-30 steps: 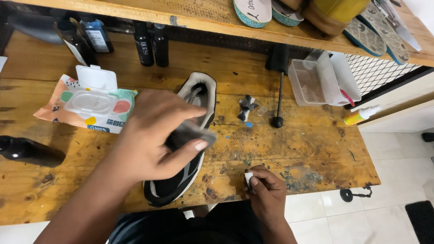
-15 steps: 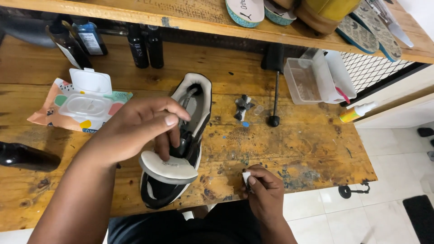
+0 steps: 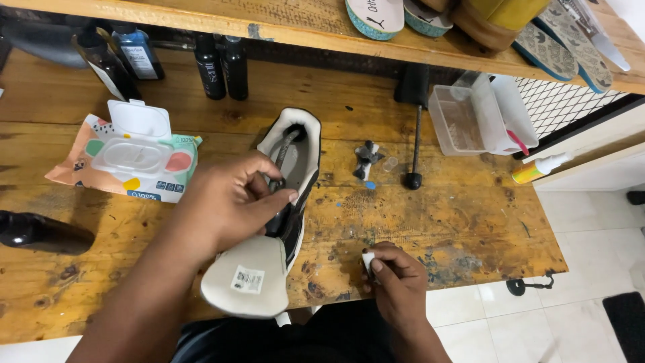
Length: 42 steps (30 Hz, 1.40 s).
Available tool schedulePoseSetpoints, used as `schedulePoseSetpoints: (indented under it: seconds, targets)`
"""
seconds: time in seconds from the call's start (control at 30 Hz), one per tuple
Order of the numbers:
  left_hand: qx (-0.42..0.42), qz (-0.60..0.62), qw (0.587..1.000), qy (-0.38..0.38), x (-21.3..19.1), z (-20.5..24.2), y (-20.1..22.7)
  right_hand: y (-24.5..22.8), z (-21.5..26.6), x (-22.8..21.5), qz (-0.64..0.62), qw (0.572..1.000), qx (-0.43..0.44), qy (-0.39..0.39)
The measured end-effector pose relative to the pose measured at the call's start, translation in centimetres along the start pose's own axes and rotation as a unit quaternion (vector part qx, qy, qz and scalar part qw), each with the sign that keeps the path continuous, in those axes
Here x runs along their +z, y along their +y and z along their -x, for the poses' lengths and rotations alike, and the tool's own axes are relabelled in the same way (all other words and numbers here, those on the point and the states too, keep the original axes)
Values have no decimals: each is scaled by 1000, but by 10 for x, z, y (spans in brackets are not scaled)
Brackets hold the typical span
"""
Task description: The person cleans a black and white sneaker on a wooden workbench. They use a small white cloth to wipe the shoe's upper and sole, then apply a liquid from a small black bottle onto the cloth and continue wiping the shoe's surface.
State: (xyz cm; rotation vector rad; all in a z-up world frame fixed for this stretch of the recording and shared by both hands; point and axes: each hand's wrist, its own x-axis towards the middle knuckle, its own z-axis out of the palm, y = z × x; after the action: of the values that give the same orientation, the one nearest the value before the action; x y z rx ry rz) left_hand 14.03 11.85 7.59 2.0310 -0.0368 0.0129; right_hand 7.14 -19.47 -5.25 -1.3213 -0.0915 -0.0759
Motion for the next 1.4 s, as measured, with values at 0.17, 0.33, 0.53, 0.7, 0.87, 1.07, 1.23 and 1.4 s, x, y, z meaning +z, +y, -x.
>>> schedulePoseSetpoints:
  seconds: [0.17, 0.33, 0.53, 0.7, 0.87, 1.07, 1.23, 1.4]
  targets:
    - [296, -104, 945, 96, -4, -1, -7, -5, -10, 7, 16, 1000, -17, -10]
    - [328, -235, 897, 180, -4, -1, -13, -11, -26, 11, 31, 998, -36, -46]
    - [318, -224, 907, 158, -5, -10, -14, -41, -55, 31, 110, 980, -127, -111]
    - [270, -142, 947, 103, 3, -18, -24, -63, -80, 51, 103, 967, -182, -148]
    - [258, 7, 958, 127, 6, -25, -31, -73, -100, 68, 93, 966, -206, -128]
    - [260, 110, 955, 88, -5, -33, -33, -76, -124, 78, 112, 951, -257, -128]
    - [201, 195, 960, 21, -6, -33, -39, -68, -132, 75, 37, 976, -196, -87]
    - [133, 252, 958, -36, 3, -33, -45, -56, -126, 67, -24, 987, -149, -52]
